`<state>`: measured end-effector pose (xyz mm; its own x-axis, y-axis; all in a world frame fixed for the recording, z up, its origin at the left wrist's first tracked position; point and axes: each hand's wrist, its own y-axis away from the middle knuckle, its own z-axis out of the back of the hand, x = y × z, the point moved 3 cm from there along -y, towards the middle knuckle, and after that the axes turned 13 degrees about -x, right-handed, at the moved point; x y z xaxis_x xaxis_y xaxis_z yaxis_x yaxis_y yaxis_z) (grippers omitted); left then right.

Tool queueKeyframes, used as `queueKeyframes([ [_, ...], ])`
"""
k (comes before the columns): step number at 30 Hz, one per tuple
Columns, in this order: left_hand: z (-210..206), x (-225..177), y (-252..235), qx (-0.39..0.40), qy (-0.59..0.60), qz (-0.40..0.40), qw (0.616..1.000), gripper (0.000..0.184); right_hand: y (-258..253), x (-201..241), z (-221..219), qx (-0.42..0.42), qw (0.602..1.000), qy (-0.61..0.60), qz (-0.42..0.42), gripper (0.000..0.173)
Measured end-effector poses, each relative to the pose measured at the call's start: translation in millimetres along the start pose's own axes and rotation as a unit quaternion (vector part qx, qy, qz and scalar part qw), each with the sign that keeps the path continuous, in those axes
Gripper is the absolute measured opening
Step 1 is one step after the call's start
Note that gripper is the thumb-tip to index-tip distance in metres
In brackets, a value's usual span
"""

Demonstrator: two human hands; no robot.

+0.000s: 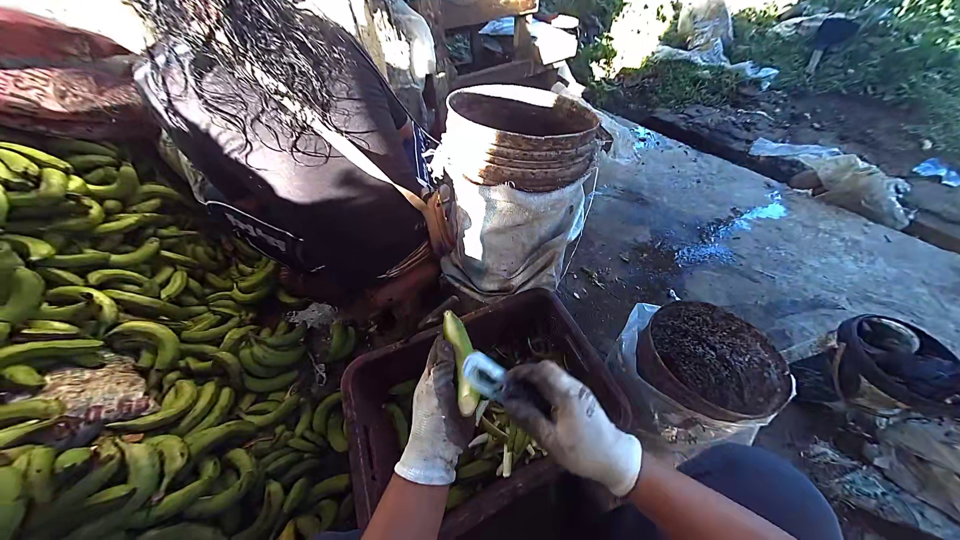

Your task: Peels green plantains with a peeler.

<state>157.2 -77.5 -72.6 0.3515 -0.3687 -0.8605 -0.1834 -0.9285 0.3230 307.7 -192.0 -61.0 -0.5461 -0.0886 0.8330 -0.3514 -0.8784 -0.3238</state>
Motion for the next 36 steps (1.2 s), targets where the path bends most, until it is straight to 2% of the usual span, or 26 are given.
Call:
queueKeyframes([
  [2,-0.4,4.2,0.1,0.020,0.021,0.000,1.000,0.043,7.3,0.0,-14.1,0.037,0.998,0.032,0.031,0.044],
  [5,-4.0,5.9,6.8,0.085,-0.074,0.024,0.993,0.040,-18.0,-18.5,-9.3,-0.046,0.996,0.079,0.022,0.042],
  [8,-13.7,6.6,14.6,0.143,-0.123,0.115,0.975,0.047,-58.3,-36.2,22.6,-0.114,0.983,0.113,-0.084,0.045],
  [10,-12.6,10.1,12.4,0.168,-0.101,0.124,0.973,0.055,-66.8,-41.5,38.8,-0.126,0.977,0.109,-0.133,0.052],
  [12,-11.2,9.5,7.0,0.127,-0.069,0.076,0.987,0.057,-57.1,-32.4,38.2,-0.120,0.980,0.089,-0.133,0.058],
  [16,-1.6,3.3,-5.1,-0.047,-0.064,-0.074,0.994,0.051,-11.4,-4.8,1.0,-0.047,0.997,0.038,-0.052,0.054],
  [18,2.3,1.3,-8.9,-0.082,-0.014,-0.071,0.994,0.047,4.2,2.3,-13.1,-0.004,0.999,0.050,-0.004,0.050],
  [19,2.7,0.0,-8.4,-0.075,0.005,-0.056,0.996,0.047,6.8,2.2,-16.9,0.007,0.998,0.061,0.016,0.049],
  [20,2.0,-1.8,-5.5,-0.050,0.003,-0.047,0.998,0.047,5.6,0.3,-17.9,0.005,0.998,0.062,0.032,0.048],
  [22,-0.3,-7.1,5.3,0.052,-0.052,-0.045,0.996,0.052,-8.2,-9.3,-12.2,-0.023,0.997,0.050,0.049,0.046],
  [23,-2.3,-10.0,11.0,0.111,-0.082,-0.032,0.990,0.056,-19.6,-15.9,-6.3,-0.037,0.997,0.046,0.040,0.044],
  [25,-6.4,-11.6,18.4,0.197,-0.123,0.042,0.972,0.054,-43.1,-28.7,8.8,-0.035,0.998,0.059,-0.010,0.042],
  [27,-7.6,-6.0,18.9,0.240,-0.135,0.095,0.956,0.061,-58.9,-40.5,23.0,-0.033,0.995,0.071,-0.066,0.043],
  [29,-8.0,-2.2,16.1,0.265,-0.117,0.107,0.951,0.082,-63.6,-47.0,32.6,-0.051,0.991,0.063,-0.105,0.045],
  [30,-9.1,-2.3,15.4,0.251,-0.099,0.103,0.957,0.087,-62.2,-46.2,34.5,-0.063,0.990,0.061,-0.112,0.046],
  [31,-8.9,-2.2,13.9,0.216,-0.072,0.095,0.969,0.082,-59.1,-42.3,34.3,-0.070,0.989,0.062,-0.111,0.049],
  [34,-5.9,-1.1,4.9,0.069,0.065,0.083,0.992,0.042,-41.3,-26.8,22.3,-0.084,0.992,0.069,-0.071,0.055],
  [36,-5.2,-0.9,-3.1,-0.050,0.154,0.096,0.982,0.029,-26.1,-20.4,9.7,-0.084,0.993,0.072,-0.027,0.054],
])
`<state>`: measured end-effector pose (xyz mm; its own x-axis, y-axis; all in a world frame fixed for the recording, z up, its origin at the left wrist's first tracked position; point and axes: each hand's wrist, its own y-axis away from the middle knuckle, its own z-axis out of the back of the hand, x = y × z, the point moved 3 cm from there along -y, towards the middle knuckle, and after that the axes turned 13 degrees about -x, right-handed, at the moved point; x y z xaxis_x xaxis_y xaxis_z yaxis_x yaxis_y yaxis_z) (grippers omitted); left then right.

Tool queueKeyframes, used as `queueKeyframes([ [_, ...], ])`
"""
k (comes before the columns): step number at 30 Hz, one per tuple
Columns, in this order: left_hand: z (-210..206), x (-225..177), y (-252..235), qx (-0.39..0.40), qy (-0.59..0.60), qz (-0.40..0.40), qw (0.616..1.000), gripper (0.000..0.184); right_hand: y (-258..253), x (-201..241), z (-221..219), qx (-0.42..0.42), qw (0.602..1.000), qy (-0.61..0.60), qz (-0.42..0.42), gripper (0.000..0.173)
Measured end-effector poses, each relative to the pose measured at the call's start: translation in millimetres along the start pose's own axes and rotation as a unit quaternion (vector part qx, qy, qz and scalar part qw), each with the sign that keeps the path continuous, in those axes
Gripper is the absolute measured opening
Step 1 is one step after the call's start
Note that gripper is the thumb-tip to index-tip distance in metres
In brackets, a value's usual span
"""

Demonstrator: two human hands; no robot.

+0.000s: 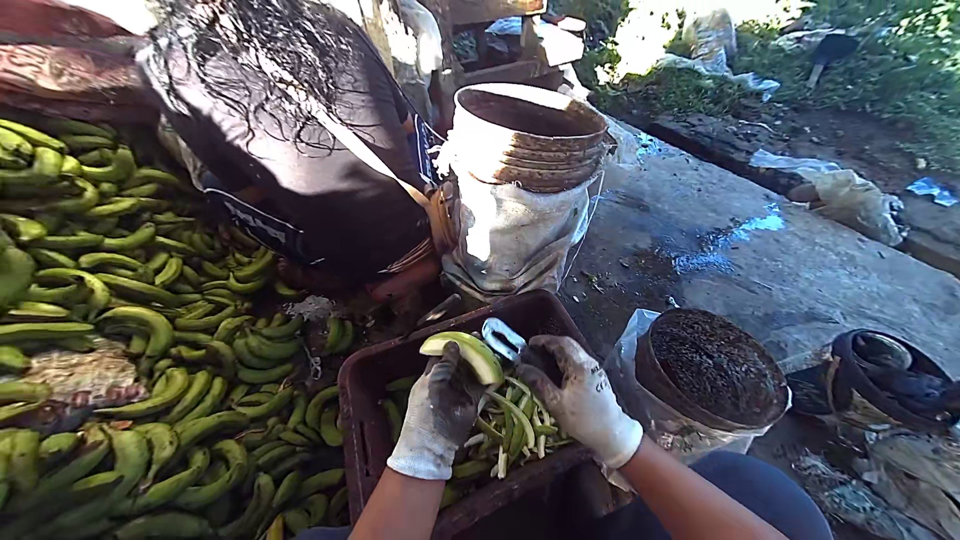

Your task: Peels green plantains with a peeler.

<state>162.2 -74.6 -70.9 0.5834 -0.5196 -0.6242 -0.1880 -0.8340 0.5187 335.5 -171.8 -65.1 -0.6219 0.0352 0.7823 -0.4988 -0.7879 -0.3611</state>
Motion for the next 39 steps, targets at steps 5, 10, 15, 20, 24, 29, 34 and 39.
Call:
queueKeyframes([
  [5,5.2,-5.6,-4.3,-0.025,0.062,0.009,0.998,0.034,19.5,8.8,-16.2,0.031,0.995,0.057,0.073,0.051],
  [10,4.2,-8.9,-1.1,-0.005,-0.100,-0.050,0.994,0.031,10.2,2.8,-14.7,0.027,0.991,0.029,0.127,0.047],
  [15,1.1,-16.7,15.5,0.167,-0.246,-0.026,0.954,0.039,-9.0,-6.1,-4.8,0.065,0.994,-0.016,0.092,0.044],
  [20,1.0,-12.5,17.9,0.253,-0.332,0.058,0.907,0.055,-37.9,-34.8,-5.3,0.198,0.978,0.053,-0.035,0.046],
  [24,-4.2,-6.0,14.3,0.218,-0.311,0.021,0.925,0.075,-43.2,-52.9,0.7,0.151,0.970,0.122,-0.145,0.044],
  [29,3.4,-0.9,-8.1,0.065,-0.054,0.029,0.996,0.037,-22.6,-20.9,5.9,0.024,0.998,0.042,-0.033,0.051],
  [34,2.8,-4.8,-9.1,0.043,0.062,0.076,0.994,0.048,1.5,-4.0,-10.2,0.039,0.994,-0.023,0.100,0.048],
  [39,0.6,-7.6,-1.8,0.073,-0.010,0.087,0.994,0.041,-0.1,-0.3,-7.9,0.057,0.985,-0.046,0.154,0.043],
])
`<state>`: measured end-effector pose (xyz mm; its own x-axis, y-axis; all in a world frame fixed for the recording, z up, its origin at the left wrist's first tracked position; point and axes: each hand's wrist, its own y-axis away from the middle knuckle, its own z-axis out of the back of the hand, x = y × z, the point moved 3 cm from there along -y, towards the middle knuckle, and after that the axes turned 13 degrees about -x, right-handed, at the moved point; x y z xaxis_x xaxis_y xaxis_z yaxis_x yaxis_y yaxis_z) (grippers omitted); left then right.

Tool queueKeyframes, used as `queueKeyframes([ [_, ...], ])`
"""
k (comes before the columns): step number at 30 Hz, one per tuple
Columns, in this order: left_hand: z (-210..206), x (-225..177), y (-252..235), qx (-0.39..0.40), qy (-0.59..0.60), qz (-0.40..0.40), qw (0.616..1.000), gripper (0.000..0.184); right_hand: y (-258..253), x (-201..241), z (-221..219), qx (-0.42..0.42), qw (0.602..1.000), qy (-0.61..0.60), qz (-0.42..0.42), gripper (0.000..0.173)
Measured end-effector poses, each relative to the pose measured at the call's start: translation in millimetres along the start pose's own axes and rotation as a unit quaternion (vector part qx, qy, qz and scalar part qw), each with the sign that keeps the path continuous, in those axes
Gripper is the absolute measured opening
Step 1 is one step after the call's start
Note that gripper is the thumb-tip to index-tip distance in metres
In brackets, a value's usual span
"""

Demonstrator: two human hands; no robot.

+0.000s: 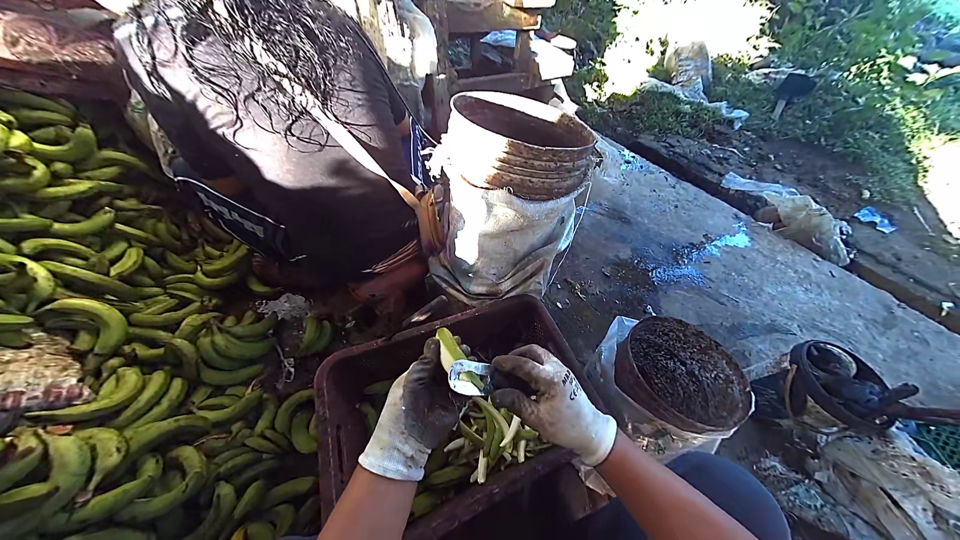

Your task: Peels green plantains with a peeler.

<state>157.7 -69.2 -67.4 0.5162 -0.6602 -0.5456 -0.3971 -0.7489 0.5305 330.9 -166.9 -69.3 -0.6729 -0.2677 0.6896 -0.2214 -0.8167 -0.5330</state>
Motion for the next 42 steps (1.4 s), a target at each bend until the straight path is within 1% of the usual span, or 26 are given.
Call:
queueKeyframes([
  [2,-3.1,0.3,5.4,0.024,-0.058,-0.001,0.998,0.040,-1.6,1.0,2.2,-0.003,1.000,0.008,0.008,0.042],
  [4,-0.9,3.3,10.3,0.096,-0.118,-0.019,0.988,0.036,-5.2,-2.9,3.9,-0.004,1.000,-0.001,-0.020,0.041],
  [5,-0.5,4.2,12.6,0.120,-0.148,-0.025,0.981,0.037,-8.5,-6.8,5.0,0.003,0.999,-0.005,-0.048,0.040],
  [7,-2.3,5.3,16.6,0.133,-0.200,-0.019,0.971,0.045,-16.5,-19.2,7.3,0.046,0.990,0.015,-0.134,0.041],
  [9,-5.6,6.6,16.9,0.159,-0.206,0.000,0.966,0.053,-22.8,-38.7,9.6,0.105,0.964,0.065,-0.234,0.043],
  [10,-7.5,6.2,16.4,0.178,-0.196,0.013,0.964,0.056,-23.7,-46.7,11.3,0.112,0.952,0.080,-0.274,0.044],
  [11,-8.7,4.2,16.4,0.193,-0.194,0.011,0.962,0.059,-22.9,-50.9,13.6,0.099,0.946,0.085,-0.297,0.044],
  [12,-8.9,0.9,16.8,0.191,-0.200,-0.010,0.961,0.065,-21.6,-50.9,16.4,0.079,0.946,0.088,-0.303,0.044],
  [13,-8.8,-3.1,16.6,0.167,-0.208,-0.043,0.963,0.069,-21.1,-46.5,19.6,0.058,0.951,0.087,-0.291,0.044],
  [14,-7.9,-7.2,16.1,0.135,-0.207,-0.072,0.966,0.065,-20.5,-39.1,22.6,0.037,0.961,0.080,-0.261,0.046],
  [15,-6.1,-10.8,15.0,0.105,-0.196,-0.090,0.971,0.057,-18.9,-30.3,24.4,0.018,0.974,0.065,-0.216,0.047],
  [17,-0.4,-16.3,10.3,0.059,-0.136,-0.088,0.985,0.040,-12.4,-13.8,24.3,-0.010,0.994,0.016,-0.106,0.045],
  [18,1.1,-18.2,7.8,0.045,-0.101,-0.078,0.991,0.037,-9.1,-7.2,23.3,-0.010,0.999,0.001,-0.054,0.044],
  [20,1.9,-19.9,4.7,0.047,-0.048,-0.056,0.996,0.038,-3.0,2.3,19.2,0.007,1.000,0.009,0.024,0.041],
  [22,2.5,-16.0,5.7,0.098,-0.045,-0.037,0.993,0.040,1.4,7.2,13.7,0.021,0.998,0.023,0.062,0.040],
  [25,0.0,-4.1,12.9,0.195,-0.088,-0.009,0.977,0.048,1.9,9.9,11.4,0.017,0.998,0.012,0.057,0.040],
  [27,-2.5,1.3,17.0,0.246,-0.091,0.003,0.965,0.050,-3.1,7.2,13.4,-0.012,1.000,0.013,0.017,0.040],
  [29,-3.2,3.2,18.4,0.244,-0.112,-0.001,0.963,0.049,-11.8,-3.0,16.2,-0.030,0.996,0.041,-0.074,0.040],
  [31,-4.2,2.4,18.3,0.217,-0.144,-0.012,0.965,0.049,-20.8,-20.1,21.9,-0.015,0.978,0.069,-0.196,0.043],
  [32,-5.8,0.4,17.9,0.202,-0.156,-0.022,0.967,0.047,-23.1,-27.8,25.8,-0.014,0.971,0.067,-0.230,0.045],
  [33,-7.4,-3.2,16.8,0.182,-0.163,-0.041,0.969,0.046,-23.6,-30.7,30.2,-0.018,0.969,0.059,-0.241,0.048],
  [35,-5.9,-12.9,13.8,0.136,-0.165,-0.090,0.973,0.043,-21.8,-22.8,37.3,-0.023,0.979,0.035,-0.202,0.050],
  [36,-4.3,-17.4,12.4,0.111,-0.160,-0.111,0.975,0.042,-20.1,-15.5,39.5,-0.013,0.986,0.019,-0.163,0.049],
  [38,-0.9,-23.7,10.1,0.090,-0.146,-0.134,0.976,0.040,-13.4,-2.1,40.2,0.031,0.996,-0.018,-0.084,0.041],
  [40,0.6,-24.9,9.0,0.102,-0.146,-0.129,0.976,0.042,-5.5,7.2,37.5,0.088,0.995,-0.011,-0.042,0.039],
  [42,-2.7,-20.8,13.4,0.129,-0.172,-0.119,0.969,0.045,-1.4,9.6,31.8,0.114,0.993,-0.003,-0.026,0.038],
])
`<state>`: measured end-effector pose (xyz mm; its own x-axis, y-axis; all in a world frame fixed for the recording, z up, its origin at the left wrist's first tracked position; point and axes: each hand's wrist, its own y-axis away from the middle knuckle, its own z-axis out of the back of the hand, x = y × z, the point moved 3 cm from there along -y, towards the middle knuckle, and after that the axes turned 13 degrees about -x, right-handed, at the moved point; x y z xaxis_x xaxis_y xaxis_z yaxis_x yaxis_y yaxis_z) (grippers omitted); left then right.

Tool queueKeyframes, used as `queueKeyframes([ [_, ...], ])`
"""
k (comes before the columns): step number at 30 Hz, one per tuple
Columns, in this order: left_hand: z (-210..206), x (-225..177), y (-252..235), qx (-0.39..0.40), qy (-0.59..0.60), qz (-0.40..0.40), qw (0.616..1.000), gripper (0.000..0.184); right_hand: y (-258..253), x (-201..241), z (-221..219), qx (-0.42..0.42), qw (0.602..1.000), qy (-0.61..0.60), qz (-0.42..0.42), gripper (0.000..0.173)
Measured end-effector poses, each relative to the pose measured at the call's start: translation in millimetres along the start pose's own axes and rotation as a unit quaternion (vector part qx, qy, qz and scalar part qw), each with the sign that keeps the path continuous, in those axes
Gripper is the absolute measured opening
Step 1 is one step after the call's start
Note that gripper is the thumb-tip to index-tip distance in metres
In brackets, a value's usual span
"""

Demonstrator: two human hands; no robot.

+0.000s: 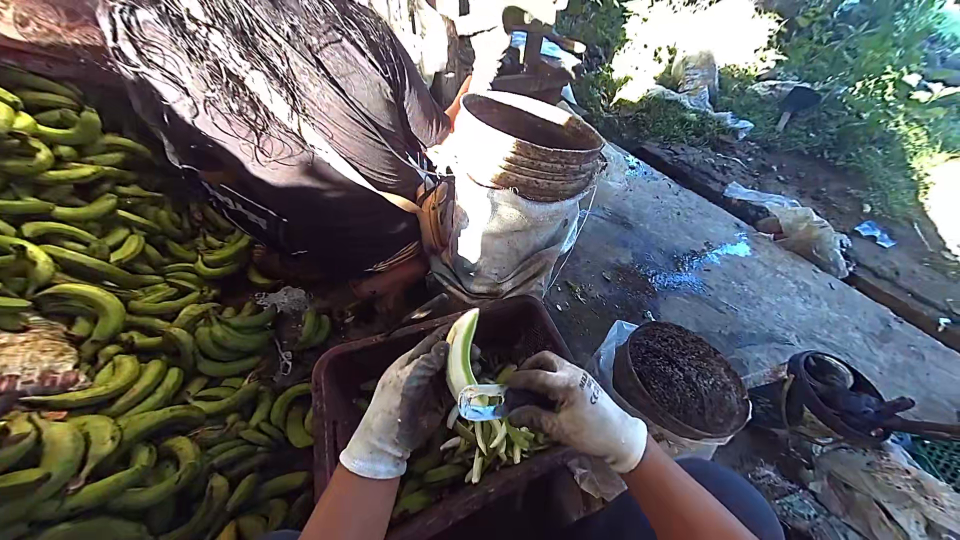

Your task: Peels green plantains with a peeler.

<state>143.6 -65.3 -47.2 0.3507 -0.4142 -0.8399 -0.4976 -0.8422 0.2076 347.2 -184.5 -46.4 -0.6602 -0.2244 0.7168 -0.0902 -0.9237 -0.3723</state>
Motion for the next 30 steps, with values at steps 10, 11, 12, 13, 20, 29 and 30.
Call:
queueKeyframes([
  [10,-14.5,6.6,6.6,0.035,-0.028,0.027,0.999,0.048,-28.4,-48.9,16.4,-0.210,0.949,0.005,-0.235,0.047],
  [11,-13.0,5.4,4.9,0.035,-0.039,0.013,0.999,0.051,-26.6,-47.2,18.6,-0.216,0.947,-0.017,-0.237,0.051],
  [12,-11.5,5.3,2.8,0.030,-0.046,-0.001,0.998,0.053,-24.5,-41.9,18.7,-0.217,0.948,-0.038,-0.229,0.057],
  [13,-10.5,6.4,1.1,0.021,-0.051,-0.014,0.998,0.055,-21.9,-34.1,16.0,-0.212,0.950,-0.057,-0.221,0.062],
  [20,-14.8,31.7,1.0,-0.065,-0.089,-0.049,0.993,0.064,-0.4,8.4,-32.7,-0.131,0.989,0.002,-0.062,0.067],
  [29,30.8,-61.6,2.4,-0.157,-0.071,-0.160,0.972,0.036,-142.2,76.3,140.7,-0.485,0.853,0.189,0.041,0.049],
  [30,43.7,-72.0,6.3,-0.190,-0.058,-0.170,0.965,0.033,-171.7,81.9,167.3,-0.464,0.857,0.226,-0.006,0.050],
])
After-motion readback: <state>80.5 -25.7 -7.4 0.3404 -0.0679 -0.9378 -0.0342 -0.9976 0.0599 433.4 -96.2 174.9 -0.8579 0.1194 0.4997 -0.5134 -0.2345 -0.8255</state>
